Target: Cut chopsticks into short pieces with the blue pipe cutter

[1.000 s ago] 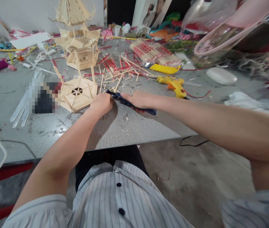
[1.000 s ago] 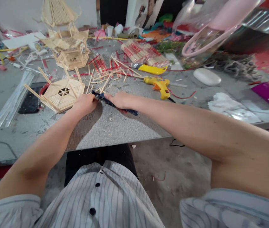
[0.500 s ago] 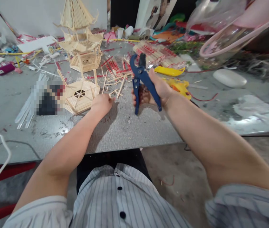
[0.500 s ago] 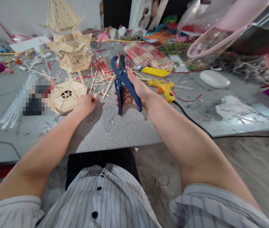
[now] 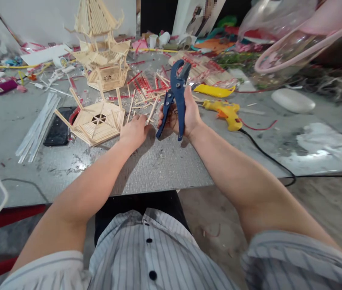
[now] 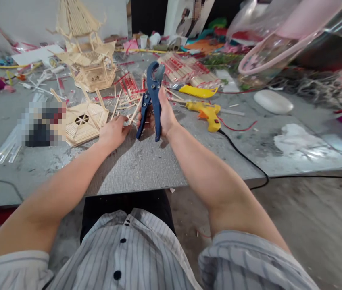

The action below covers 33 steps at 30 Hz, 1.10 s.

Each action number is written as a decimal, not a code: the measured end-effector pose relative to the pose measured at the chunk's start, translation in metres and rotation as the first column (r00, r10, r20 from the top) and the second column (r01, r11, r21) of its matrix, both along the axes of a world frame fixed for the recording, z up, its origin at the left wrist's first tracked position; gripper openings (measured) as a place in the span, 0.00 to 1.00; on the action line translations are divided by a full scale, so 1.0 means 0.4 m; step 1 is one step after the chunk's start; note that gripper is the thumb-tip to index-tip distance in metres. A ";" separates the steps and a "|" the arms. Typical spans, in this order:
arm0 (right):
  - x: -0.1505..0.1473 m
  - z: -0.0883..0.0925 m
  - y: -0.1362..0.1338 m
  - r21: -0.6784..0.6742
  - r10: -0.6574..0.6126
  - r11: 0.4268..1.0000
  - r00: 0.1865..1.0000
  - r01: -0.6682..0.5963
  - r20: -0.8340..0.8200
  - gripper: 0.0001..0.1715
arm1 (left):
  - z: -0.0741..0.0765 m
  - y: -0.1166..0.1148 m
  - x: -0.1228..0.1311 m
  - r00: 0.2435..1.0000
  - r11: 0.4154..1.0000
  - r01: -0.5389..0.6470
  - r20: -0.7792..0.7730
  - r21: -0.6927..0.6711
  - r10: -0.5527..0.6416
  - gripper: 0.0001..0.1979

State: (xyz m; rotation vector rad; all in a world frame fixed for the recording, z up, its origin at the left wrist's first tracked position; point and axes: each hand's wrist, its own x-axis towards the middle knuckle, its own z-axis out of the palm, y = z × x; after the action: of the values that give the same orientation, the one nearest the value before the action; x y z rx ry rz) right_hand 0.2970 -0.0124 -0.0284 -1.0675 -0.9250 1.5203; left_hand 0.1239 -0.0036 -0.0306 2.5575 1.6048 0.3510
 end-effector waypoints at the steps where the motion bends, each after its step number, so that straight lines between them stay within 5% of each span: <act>1: 0.002 0.000 0.000 -0.003 -0.002 1.000 1.000 0.002 0.026 0.47 | 0.000 -0.002 0.008 1.000 1.000 -0.013 -0.024 -0.002 0.013 0.18; 9: 0.008 -0.008 0.006 0.060 -0.019 0.998 0.989 0.011 0.144 0.49 | -0.001 0.009 0.038 0.988 0.991 -0.127 -0.099 -0.039 0.123 0.16; 17: 0.016 0.022 -0.009 -0.027 0.085 0.996 0.971 -0.081 0.223 0.51 | -0.001 0.025 0.007 0.968 0.977 -0.187 0.150 -0.107 0.202 0.15; 24: 0.009 0.018 -0.015 0.162 0.074 0.985 0.997 -0.067 -0.038 0.33 | 0.005 0.021 -0.013 0.928 0.985 -0.151 0.332 -0.080 0.169 0.14; 33: 0.010 0.037 -0.028 0.079 0.184 0.981 0.975 -0.175 -0.121 0.19 | 0.006 0.016 -0.021 0.974 0.998 -0.048 0.218 -0.048 0.057 0.17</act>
State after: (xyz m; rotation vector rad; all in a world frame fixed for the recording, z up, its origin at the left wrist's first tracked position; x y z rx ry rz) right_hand 0.3010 -0.0236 -0.0137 -0.8452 -0.9972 1.6727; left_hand 0.1155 0.0028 -0.0282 2.3532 1.5831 0.5762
